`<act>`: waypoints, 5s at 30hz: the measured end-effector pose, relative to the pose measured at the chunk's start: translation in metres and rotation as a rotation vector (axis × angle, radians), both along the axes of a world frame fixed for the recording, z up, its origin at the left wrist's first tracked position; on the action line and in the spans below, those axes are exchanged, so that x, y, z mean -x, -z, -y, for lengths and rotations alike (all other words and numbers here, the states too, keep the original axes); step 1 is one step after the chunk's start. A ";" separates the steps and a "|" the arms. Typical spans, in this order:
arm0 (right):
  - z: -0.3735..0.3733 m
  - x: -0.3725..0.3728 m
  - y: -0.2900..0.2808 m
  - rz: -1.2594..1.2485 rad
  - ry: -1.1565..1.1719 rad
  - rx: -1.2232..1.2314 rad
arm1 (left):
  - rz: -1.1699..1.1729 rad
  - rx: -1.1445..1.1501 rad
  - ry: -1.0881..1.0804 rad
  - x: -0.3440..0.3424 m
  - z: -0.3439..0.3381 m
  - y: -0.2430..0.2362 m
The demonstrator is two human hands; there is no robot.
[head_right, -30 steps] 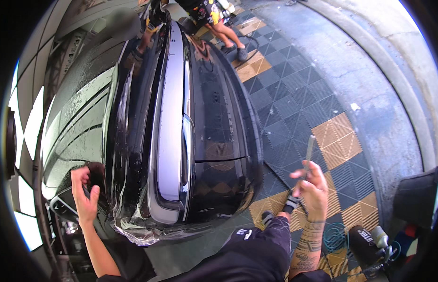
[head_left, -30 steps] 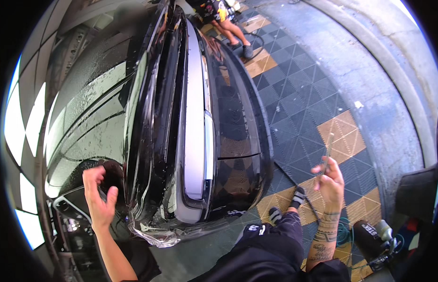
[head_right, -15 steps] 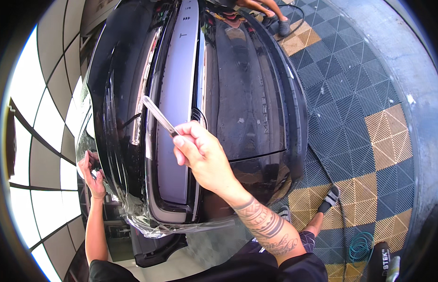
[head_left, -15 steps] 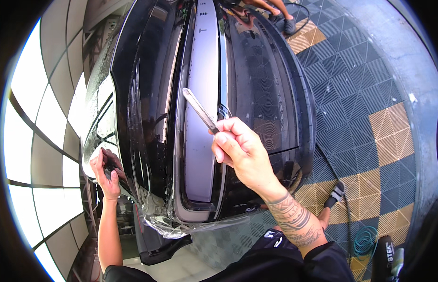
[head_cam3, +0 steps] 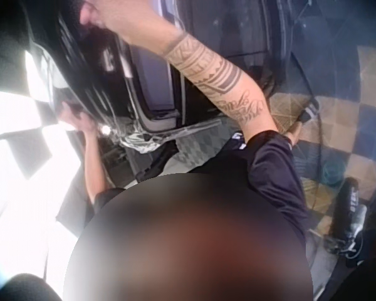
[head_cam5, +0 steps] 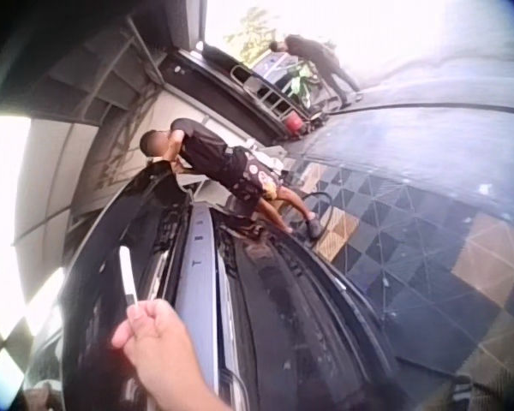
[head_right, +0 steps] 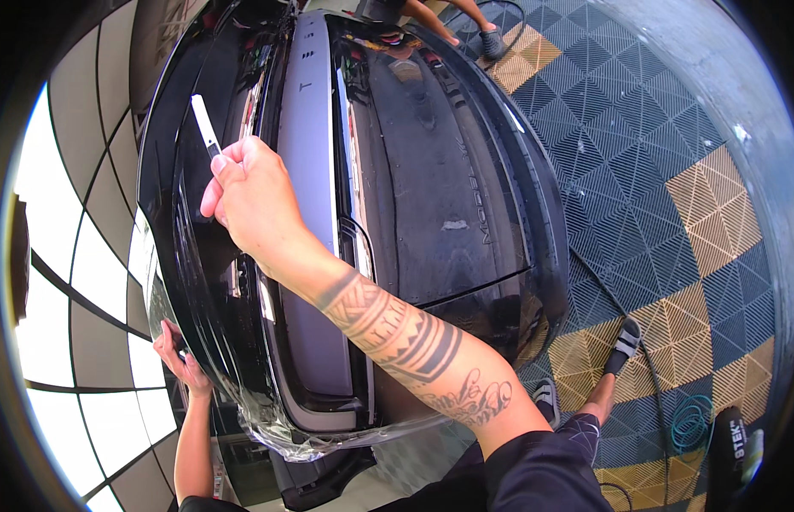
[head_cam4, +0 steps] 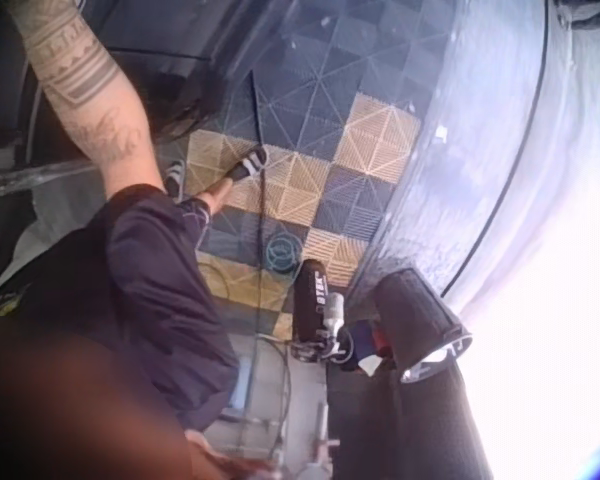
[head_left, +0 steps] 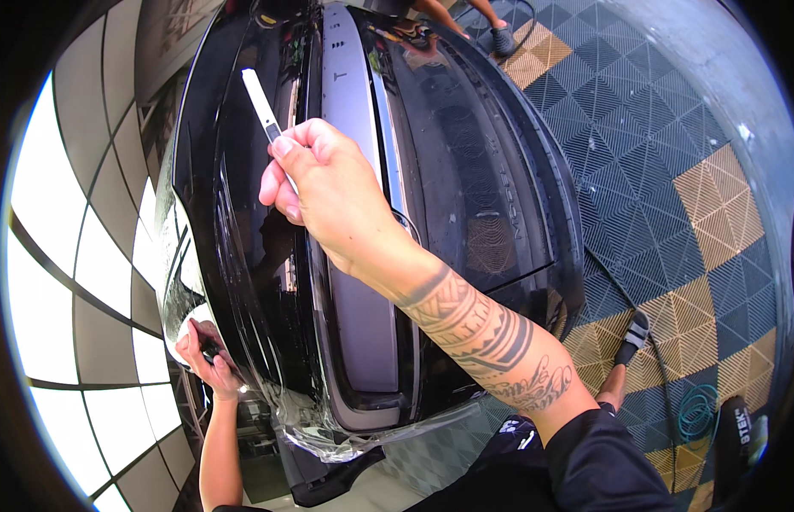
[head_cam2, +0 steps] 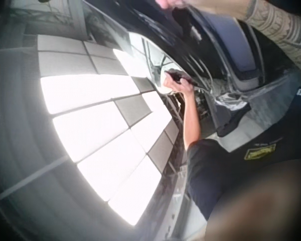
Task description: The person applies a transparent protective film to the rear bumper of a black car. They smooth the film with a red squeegee, trim excess edges with a blade, and use a black block to press the film into contours. A coworker assists by squeegeeing adjacent areas.
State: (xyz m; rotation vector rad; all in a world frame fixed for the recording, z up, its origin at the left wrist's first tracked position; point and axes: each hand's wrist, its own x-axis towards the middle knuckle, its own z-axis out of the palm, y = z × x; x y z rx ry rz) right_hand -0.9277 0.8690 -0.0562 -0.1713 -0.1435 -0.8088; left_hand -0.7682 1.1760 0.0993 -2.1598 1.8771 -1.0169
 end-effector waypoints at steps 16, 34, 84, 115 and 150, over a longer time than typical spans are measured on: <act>-0.050 0.002 -0.009 0.108 -0.155 -0.024 | 0.009 0.054 -0.041 0.001 -0.001 0.001; -0.056 -0.006 -0.007 0.214 -0.086 -0.101 | 0.035 0.053 -0.080 -0.007 -0.011 -0.003; -0.048 0.244 -0.038 -0.364 0.990 1.261 | -0.465 0.317 -0.031 0.081 0.015 -0.029; 0.119 -0.007 -0.029 -0.086 -0.967 0.209 | -2.090 1.884 0.785 0.173 0.322 0.142; 0.130 -0.019 -0.032 -0.062 -1.091 0.250 | -1.727 2.142 0.706 0.166 0.344 0.112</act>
